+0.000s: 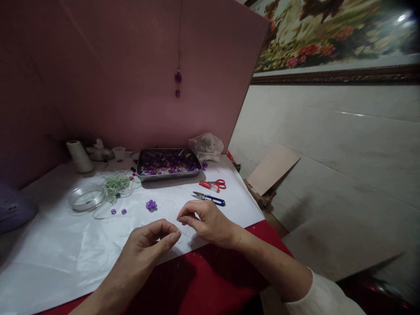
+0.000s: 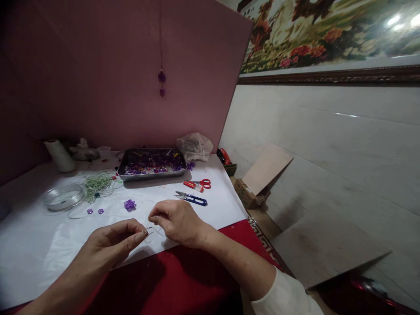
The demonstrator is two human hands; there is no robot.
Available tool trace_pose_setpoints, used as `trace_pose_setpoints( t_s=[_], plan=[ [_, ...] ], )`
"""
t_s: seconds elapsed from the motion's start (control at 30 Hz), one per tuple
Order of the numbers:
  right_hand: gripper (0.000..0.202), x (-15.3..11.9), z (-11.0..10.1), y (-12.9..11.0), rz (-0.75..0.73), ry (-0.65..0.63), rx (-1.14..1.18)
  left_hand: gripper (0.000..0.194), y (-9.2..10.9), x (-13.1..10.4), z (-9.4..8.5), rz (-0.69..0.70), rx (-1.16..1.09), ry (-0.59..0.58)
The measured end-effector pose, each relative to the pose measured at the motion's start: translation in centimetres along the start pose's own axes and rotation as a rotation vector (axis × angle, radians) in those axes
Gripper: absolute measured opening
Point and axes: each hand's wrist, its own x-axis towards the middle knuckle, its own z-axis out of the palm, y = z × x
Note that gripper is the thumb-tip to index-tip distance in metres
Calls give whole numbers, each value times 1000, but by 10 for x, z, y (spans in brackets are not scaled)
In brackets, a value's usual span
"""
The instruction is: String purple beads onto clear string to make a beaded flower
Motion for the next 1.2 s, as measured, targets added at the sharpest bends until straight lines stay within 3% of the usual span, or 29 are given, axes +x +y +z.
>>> trace_pose_setpoints(
  t_s=[0.27, 0.4, 0.6, 0.8, 1.0, 1.1, 1.2],
  plan=[
    [8, 14, -4, 18, 31, -29, -28, 15, -4, -1, -5, 365, 407, 108],
    [10, 19, -4, 24, 6, -142, -137, 15, -3, -4, -5, 408, 424, 48],
    [9, 26, 1, 35, -36, -195, -345, 16, 3, -5, -5, 310, 149, -11],
    [10, 34, -2, 60, -3, -134, -464, 15, 2, -3, -10, 66, -116, 114],
    [14, 36, -6, 81, 87, 11, -529, 18, -3, 4, -12, -32, -254, 216],
    [19, 31, -3, 76, 123, 108, -547, 22, -5, 8, -13, -68, -296, 236],
    [17, 19, 4, 52, 110, 170, -517, 25, -6, 11, -14, -91, -326, 240]
  ],
)
